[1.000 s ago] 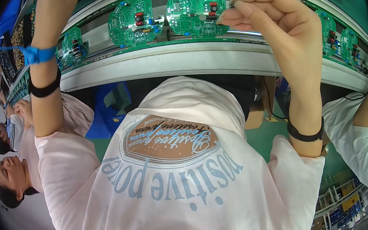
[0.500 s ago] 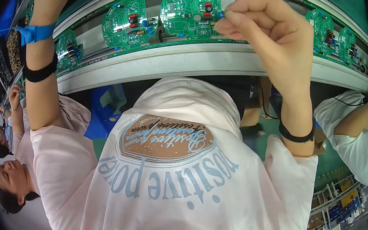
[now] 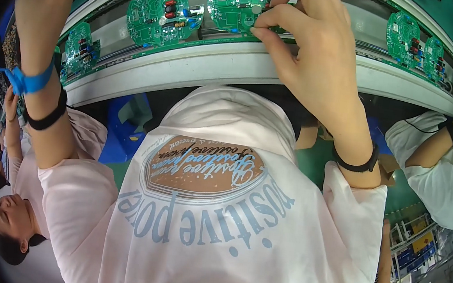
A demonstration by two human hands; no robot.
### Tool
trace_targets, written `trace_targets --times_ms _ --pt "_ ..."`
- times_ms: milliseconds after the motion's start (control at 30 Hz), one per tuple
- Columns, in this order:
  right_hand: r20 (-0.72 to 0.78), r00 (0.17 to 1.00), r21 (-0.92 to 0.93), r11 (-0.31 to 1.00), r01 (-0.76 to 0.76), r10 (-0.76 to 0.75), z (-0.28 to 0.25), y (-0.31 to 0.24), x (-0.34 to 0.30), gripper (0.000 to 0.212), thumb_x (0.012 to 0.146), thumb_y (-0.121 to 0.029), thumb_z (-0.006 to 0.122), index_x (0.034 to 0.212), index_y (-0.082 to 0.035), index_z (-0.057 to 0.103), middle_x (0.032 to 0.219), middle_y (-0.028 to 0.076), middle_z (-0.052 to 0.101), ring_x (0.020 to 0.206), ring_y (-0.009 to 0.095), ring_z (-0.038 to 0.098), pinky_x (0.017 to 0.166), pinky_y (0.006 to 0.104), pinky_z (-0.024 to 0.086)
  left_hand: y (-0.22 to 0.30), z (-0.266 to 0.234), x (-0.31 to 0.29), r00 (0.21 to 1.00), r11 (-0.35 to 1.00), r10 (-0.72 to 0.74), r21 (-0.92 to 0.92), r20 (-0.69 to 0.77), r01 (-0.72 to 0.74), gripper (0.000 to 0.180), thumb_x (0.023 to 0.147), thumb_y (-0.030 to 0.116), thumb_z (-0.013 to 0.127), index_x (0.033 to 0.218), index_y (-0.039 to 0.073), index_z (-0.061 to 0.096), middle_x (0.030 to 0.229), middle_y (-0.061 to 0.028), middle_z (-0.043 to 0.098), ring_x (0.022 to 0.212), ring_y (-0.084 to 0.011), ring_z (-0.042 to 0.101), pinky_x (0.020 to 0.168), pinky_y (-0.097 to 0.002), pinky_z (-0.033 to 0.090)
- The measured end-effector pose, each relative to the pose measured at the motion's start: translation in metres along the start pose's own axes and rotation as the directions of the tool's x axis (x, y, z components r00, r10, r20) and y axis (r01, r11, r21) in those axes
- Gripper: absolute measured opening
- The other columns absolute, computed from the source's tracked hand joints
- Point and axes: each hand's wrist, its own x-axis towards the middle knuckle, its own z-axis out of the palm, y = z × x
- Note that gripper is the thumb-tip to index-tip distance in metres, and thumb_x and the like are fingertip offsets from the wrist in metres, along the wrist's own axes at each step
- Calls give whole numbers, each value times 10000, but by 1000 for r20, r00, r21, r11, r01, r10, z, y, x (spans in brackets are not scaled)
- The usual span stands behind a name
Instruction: The person picks up capacitors and connectors from trays and inserts them into circuit boards on a conveyor belt. They use both hands to position and press the components into place, occasionally repositioning the boards.
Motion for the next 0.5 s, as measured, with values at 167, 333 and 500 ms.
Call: trace_targets --times_ms 167,333,500 --pt "11 1000 -18 1000 -4 5 -1 -3 3 142 785 -14 793 909 -47 731 1099 62 626 953 243 585 812 353 472 14 -9 -42 996 971 -73 -224 55 84 165 986 65 687 1106 -39 733 944 -119 751 845 -189 730 752 -277 566" --pt "36 996 -164 982 89 -84 -4 -5 5 151 776 -40 795 907 -58 721 1066 45 646 949 261 590 822 375 464 29 3 -68 962 850 -175 -461 210 255 186 1001 78 686 1141 -32 743 961 -97 757 854 -157 728 755 -254 561" --pt "105 965 -249 933 261 -242 -6 -6 4 170 785 -63 784 937 -66 709 1042 38 661 955 271 599 827 391 464 44 -3 -81 828 658 -369 -511 422 553 207 1032 92 650 1155 -58 724 987 -108 754 872 -158 733 767 -247 574"
